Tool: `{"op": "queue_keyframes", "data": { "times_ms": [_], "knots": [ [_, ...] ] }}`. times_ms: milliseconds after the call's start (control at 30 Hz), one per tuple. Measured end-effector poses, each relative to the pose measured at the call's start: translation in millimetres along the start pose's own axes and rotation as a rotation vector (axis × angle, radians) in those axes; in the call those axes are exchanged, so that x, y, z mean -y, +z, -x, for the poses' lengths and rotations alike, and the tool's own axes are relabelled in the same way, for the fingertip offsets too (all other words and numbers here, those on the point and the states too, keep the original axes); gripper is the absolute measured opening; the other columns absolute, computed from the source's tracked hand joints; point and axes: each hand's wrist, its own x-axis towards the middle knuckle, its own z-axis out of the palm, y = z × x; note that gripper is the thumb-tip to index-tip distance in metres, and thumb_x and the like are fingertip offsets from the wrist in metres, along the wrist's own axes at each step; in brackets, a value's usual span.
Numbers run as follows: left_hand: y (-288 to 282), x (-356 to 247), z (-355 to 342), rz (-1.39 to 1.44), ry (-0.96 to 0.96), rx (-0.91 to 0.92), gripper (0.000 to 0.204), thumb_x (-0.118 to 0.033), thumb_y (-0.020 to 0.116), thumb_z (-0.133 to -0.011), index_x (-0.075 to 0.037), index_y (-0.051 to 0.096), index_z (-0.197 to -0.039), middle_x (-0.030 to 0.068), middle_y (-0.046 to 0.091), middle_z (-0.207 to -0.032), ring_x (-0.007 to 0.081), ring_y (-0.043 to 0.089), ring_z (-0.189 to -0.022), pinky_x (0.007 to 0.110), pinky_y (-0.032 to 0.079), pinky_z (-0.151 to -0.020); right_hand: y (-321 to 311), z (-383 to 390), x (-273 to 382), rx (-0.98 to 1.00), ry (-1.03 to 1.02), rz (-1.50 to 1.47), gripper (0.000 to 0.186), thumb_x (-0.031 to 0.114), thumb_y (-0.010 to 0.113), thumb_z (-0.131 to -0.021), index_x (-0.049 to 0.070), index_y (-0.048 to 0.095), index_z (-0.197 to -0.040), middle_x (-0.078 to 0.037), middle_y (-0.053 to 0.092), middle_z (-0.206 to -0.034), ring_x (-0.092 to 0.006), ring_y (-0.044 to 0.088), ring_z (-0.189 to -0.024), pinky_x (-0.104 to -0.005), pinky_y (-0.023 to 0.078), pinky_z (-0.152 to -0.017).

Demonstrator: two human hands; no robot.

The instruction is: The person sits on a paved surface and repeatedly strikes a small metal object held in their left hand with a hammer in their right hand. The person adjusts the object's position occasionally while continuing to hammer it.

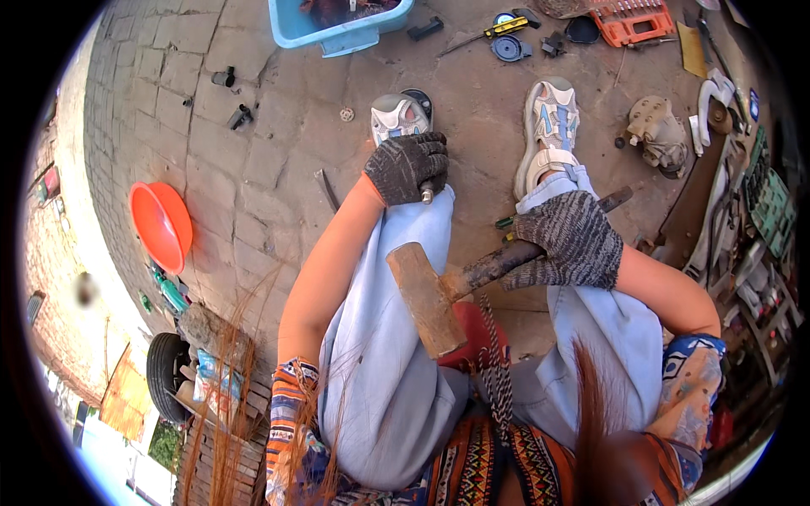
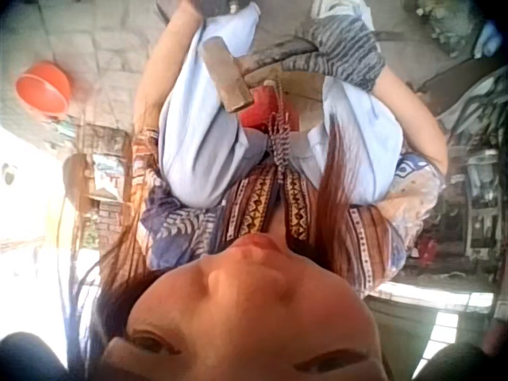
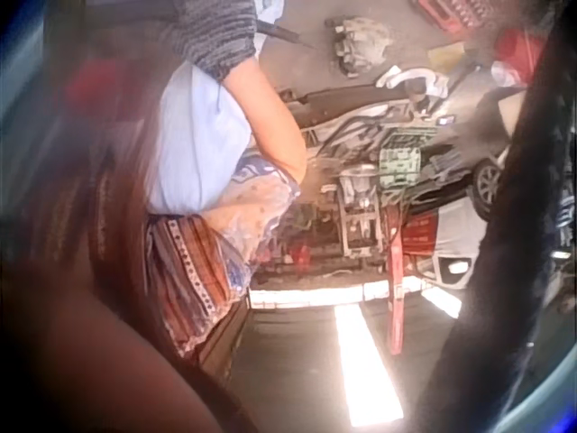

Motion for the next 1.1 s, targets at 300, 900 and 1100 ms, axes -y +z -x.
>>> {"op": "queue_keyframes", "data": {
  "times_ms": [300,900,1100],
  "knots": [
    [-7.4,1.2,-2.4,0.095,-0.052,-0.014,0.024,-0.026,0.061,-0.066,-0.01,0.061,-0.084,0.0105,0.06,-0.093,0.0306,0.058,-0.099,0.041,0.049,-0.083,-13.5,1.4,4.2,-0.123,-0.075,-0.151,0.057,0.066,0.067,-0.071,0.009,0.064,-0.079,-0.01,0.059,-0.064,-0.029,0.061,-0.059,-0.0389,0.046,-0.054],
    [-29.9,18.4,-2.2,0.241,-0.128,0.095,0.027,-0.016,0.069,-0.07,-0.007,0.064,-0.095,0.0132,0.064,-0.104,0.032,0.061,-0.102,0.04,0.05,-0.086,-6.6,-15.6,13.6,0.131,0.053,0.002,0.066,0.072,0.051,-0.08,0.008,0.064,-0.084,-0.013,0.064,-0.07,-0.0312,0.065,-0.067,-0.0416,0.05,-0.058],
    [-33.9,24.3,-4.3,0.233,-0.112,0.027,0.024,-0.013,0.068,-0.071,-0.007,0.064,-0.094,0.0122,0.064,-0.105,0.032,0.062,-0.101,0.039,0.05,-0.087,1.5,-32.2,1.9,0.284,0.264,0.058,0.061,0.069,0.057,-0.077,0.009,0.064,-0.084,-0.011,0.063,-0.07,-0.029,0.064,-0.065,-0.0406,0.048,-0.056]
  ]
}}
